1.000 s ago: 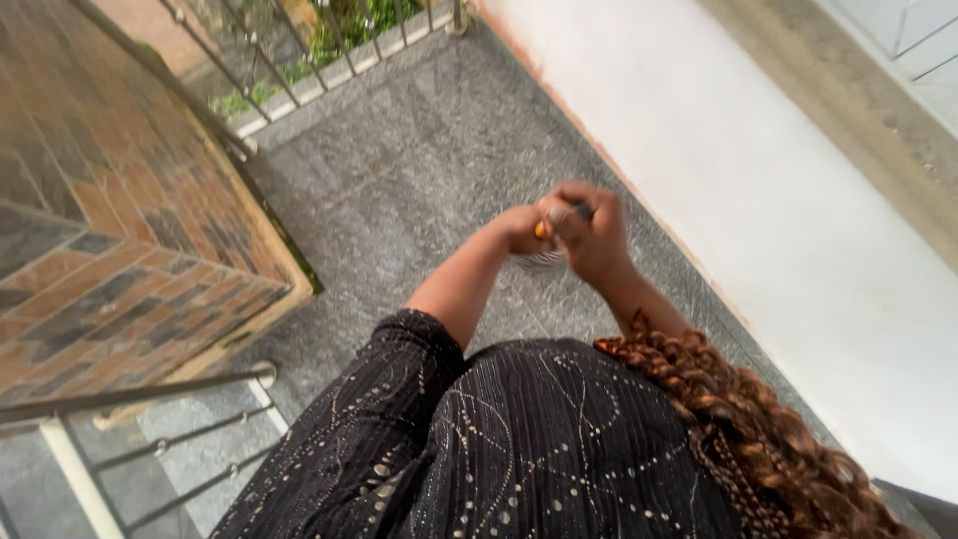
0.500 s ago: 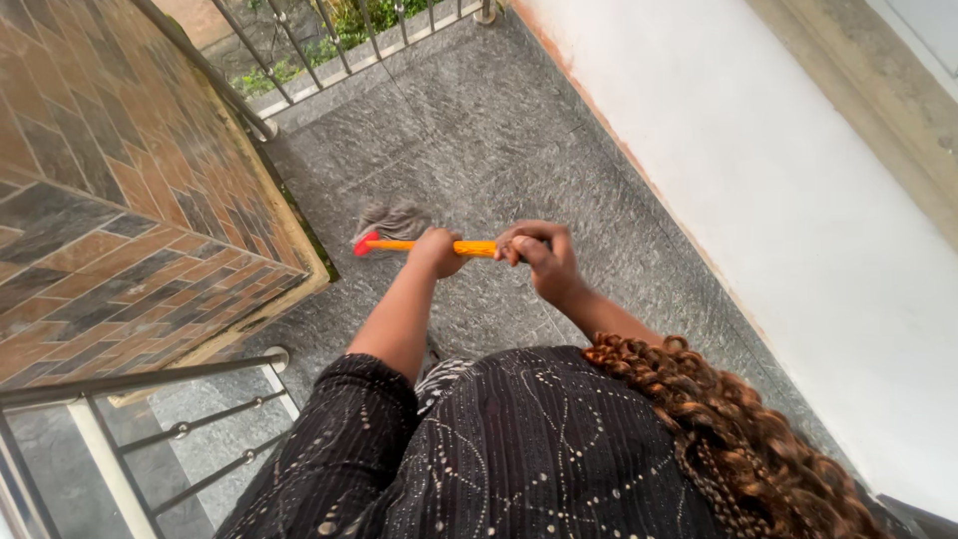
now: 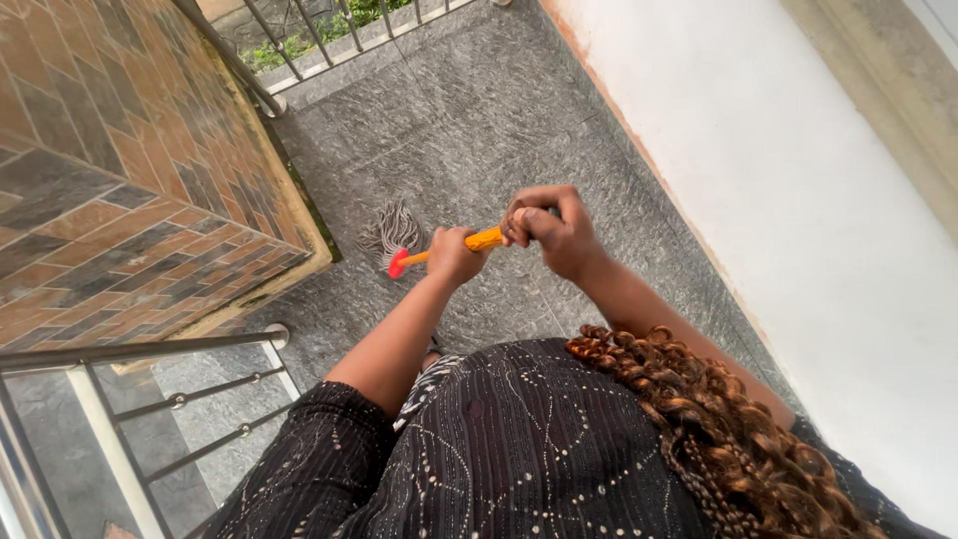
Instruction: The person mops the granite steps and the tiled landing area by hand using a mop, dipping it into a blue bucket of water.
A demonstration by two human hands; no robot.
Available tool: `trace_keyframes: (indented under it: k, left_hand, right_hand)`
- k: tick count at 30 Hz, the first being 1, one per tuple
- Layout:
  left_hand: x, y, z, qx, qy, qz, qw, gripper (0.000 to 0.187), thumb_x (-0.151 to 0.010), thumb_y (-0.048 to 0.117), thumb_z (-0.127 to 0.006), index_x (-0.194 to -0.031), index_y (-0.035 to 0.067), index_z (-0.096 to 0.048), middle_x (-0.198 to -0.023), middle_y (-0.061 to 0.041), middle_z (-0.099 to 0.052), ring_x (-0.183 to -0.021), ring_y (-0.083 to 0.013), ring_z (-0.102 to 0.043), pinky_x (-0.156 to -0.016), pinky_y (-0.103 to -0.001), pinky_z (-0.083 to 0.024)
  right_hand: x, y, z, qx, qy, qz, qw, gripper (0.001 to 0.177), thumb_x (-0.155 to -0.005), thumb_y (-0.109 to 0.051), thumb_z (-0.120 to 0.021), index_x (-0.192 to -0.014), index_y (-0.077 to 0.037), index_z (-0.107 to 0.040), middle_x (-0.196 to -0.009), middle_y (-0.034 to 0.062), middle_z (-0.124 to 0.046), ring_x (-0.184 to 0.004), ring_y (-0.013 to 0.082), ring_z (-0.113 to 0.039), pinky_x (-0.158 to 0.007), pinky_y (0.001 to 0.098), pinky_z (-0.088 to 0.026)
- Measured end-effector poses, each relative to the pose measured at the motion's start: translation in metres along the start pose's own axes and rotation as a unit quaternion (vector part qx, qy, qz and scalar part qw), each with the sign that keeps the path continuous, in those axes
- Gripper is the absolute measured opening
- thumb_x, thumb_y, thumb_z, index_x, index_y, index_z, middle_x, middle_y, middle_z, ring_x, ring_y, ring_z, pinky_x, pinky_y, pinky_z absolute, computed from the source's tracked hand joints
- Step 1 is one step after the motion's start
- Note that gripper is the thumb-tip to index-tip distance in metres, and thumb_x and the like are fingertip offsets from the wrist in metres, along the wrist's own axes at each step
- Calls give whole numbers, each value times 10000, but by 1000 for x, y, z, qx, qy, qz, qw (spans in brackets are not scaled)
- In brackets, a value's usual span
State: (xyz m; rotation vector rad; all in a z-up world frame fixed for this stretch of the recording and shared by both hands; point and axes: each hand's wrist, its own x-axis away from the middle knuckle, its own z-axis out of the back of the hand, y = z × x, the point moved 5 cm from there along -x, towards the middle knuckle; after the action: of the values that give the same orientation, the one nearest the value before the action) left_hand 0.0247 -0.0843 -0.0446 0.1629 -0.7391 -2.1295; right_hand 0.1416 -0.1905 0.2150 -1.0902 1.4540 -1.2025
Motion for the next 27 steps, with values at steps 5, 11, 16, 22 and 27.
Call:
trace_keyframes:
  k: [5,11,16,22,27]
  left_hand:
    - [-12,48,-16,87,28,-21,996,264,-806,333,-769,-1005,160,-787,-1061,-117,-745,-1070,-399,-623,-920,-491,-518]
    - [-34,103,-61,171,-137,-23,975,292,-882,297,-685,-1144,180,-740,-1141,-117,-729,-1153,-314,-675,-930,-434,-530]
    - [-48,124,-151,263,-201,-89,940,315,-919,352,-643,-1172,173,-698,-1141,-72,-698,-1151,-241,-649,-927,-401,-520]
    - [-27,152,-192,621,-285,-118,720,398,-903,492,-631,-1133,171,-685,-1132,-23,-684,-1138,-150,-636,-944,-350,-513]
    - [-17,167,-190,733,-291,35,614,403,-930,522,-578,-1121,179,-671,-1157,-3,-679,-1196,-75,-623,-991,-303,-500]
  right_hand:
    - [3,-33,19,65,-9,-9,998,258,-845,-126,-481,-627,8,-517,-628,81,-546,-641,174,-551,-678,352,-533]
    - [15,-51,29,285,-7,-31,958,221,-797,-149,-508,-628,-16,-560,-584,55,-542,-570,160,-491,-556,369,-433]
    - [29,-29,27,418,-1,-111,902,286,-826,-161,-494,-608,-10,-601,-536,81,-543,-501,209,-452,-526,416,-455]
    - [44,-34,27,437,38,-12,898,250,-814,-252,-625,-726,-49,-742,-615,95,-660,-535,186,-577,-582,411,-501]
    - [56,-32,50,388,28,-149,909,364,-885,-344,-620,-715,-44,-736,-568,72,-632,-512,200,-587,-550,382,-480]
